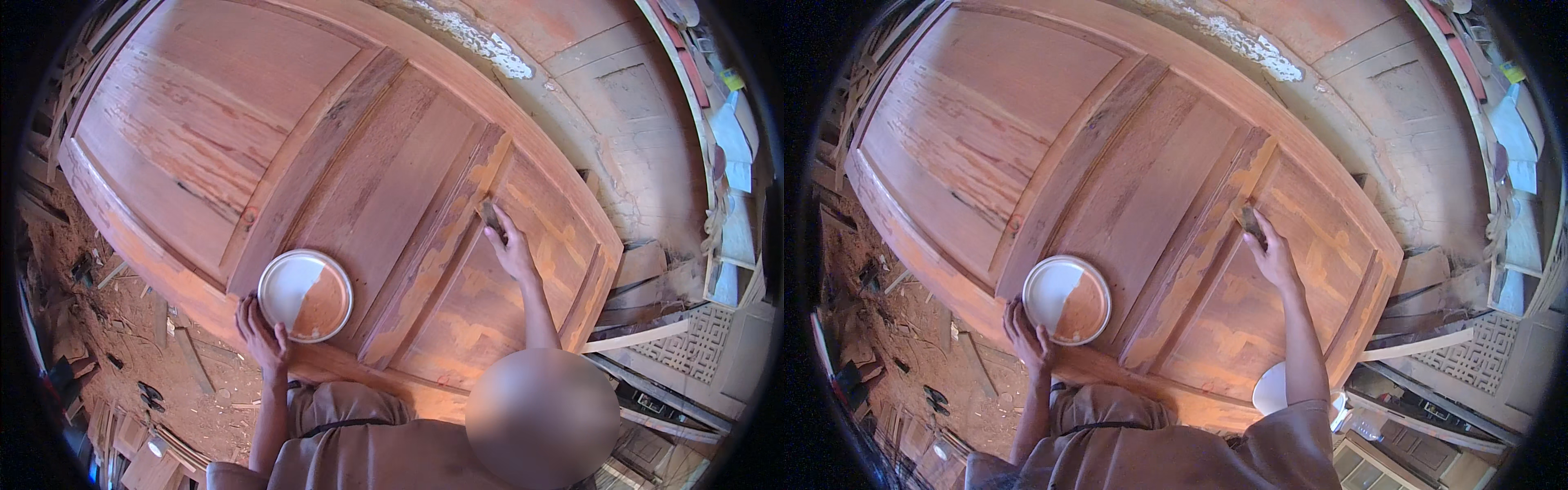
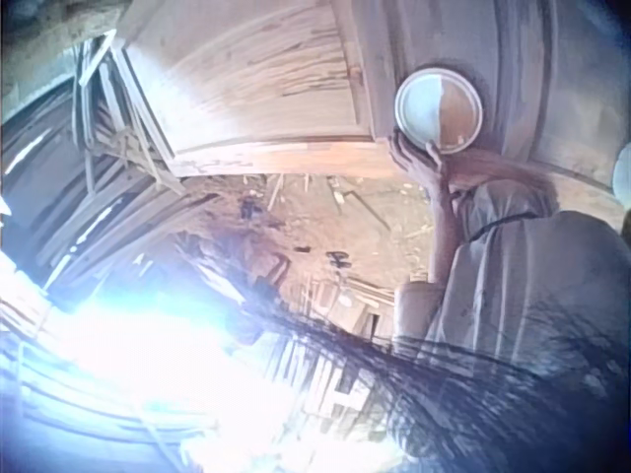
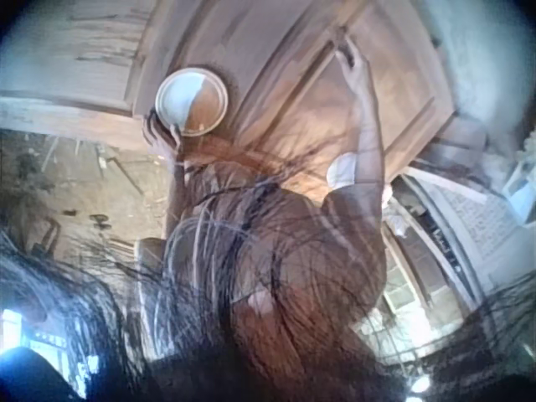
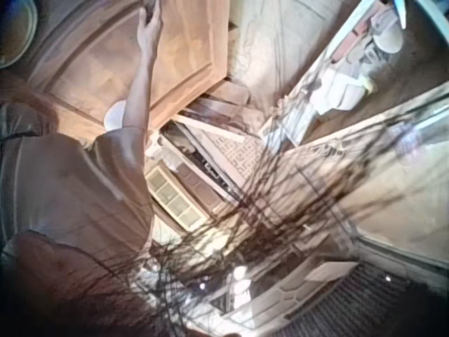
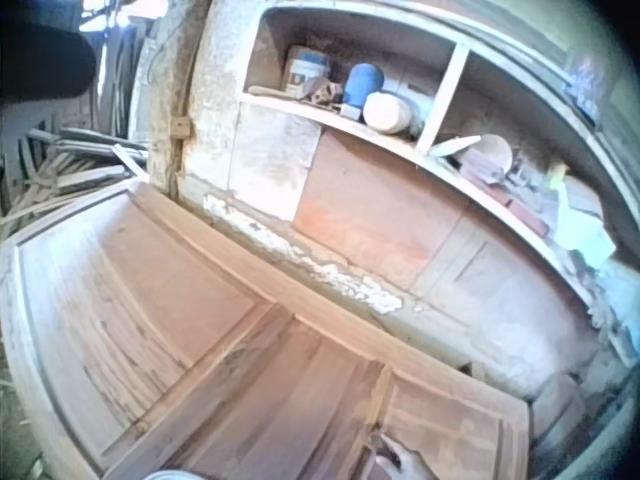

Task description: The person applies putty to a wood door by hand and using a putty knife, spreading it into the recesses and gaps across the door surface.

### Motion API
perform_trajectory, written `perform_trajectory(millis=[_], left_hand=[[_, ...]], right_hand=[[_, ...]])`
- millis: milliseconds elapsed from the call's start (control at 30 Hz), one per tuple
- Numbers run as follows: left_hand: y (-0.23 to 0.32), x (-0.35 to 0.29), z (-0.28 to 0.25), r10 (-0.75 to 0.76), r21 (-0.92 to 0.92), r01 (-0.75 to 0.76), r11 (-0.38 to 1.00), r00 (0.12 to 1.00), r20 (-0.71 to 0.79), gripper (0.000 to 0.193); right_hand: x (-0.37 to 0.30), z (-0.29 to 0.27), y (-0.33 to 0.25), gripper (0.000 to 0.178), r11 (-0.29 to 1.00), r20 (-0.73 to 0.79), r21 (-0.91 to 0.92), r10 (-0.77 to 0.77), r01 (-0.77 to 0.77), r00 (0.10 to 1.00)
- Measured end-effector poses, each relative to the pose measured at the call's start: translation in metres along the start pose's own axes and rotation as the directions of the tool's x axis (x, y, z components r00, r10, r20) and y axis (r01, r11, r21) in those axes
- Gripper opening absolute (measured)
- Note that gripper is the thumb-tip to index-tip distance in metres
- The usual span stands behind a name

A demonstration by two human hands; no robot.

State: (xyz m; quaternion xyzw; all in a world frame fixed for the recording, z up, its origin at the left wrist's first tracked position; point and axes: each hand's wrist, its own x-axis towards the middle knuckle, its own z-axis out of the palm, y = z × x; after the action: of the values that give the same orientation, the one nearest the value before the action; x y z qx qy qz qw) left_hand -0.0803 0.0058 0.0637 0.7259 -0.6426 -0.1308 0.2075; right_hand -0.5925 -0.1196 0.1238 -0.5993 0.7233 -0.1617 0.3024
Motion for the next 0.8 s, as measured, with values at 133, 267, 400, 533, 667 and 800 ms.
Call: perform_trajectory(millis=[133, 267, 400, 533, 667, 800], left_hand=[[-0.001, -0.001, 0.006, 0.012, -0.02, -0.013, 1.0, 0.999, -0.042, 0.074], [-0.001, 0.0, 0.008, 0.015, 0.008, -0.015, 1.0, 0.999, -0.047, 0.075], [-0.001, -0.001, 0.007, 0.034, -0.004, -0.034, 0.999, 0.998, -0.047, 0.076], [0.005, 0.001, 0.007, 0.037, -0.005, -0.037, 0.999, 0.998, -0.05, 0.074], [0.003, 0.001, 0.008, 0.051, 0.01, -0.051, 0.999, 0.997, -0.05, 0.072], [0.004, 0.001, 0.007, 0.032, 0.014, -0.031, 0.999, 0.999, -0.03, 0.073]], right_hand=[[0.049, -0.009, 0.022, 0.055, 0.977, -0.015, -0.079, -0.198, 0.196, 0.98], [0.076, -0.018, 0.038, 0.056, 0.977, -0.022, -0.08, -0.199, 0.197, 0.98], [0.1, -0.031, 0.045, 0.055, 0.969, -0.079, -0.151, -0.209, 0.195, 0.975], [0.132, -0.038, 0.055, 0.051, 0.947, -0.087, -0.197, -0.275, 0.254, 0.957], [0.152, -0.037, 0.063, 0.048, 0.943, -0.036, -0.217, -0.266, 0.252, 0.963], [0.15, -0.034, 0.069, 0.045, 0.929, -0.041, -0.192, -0.33, 0.317, 0.943]])
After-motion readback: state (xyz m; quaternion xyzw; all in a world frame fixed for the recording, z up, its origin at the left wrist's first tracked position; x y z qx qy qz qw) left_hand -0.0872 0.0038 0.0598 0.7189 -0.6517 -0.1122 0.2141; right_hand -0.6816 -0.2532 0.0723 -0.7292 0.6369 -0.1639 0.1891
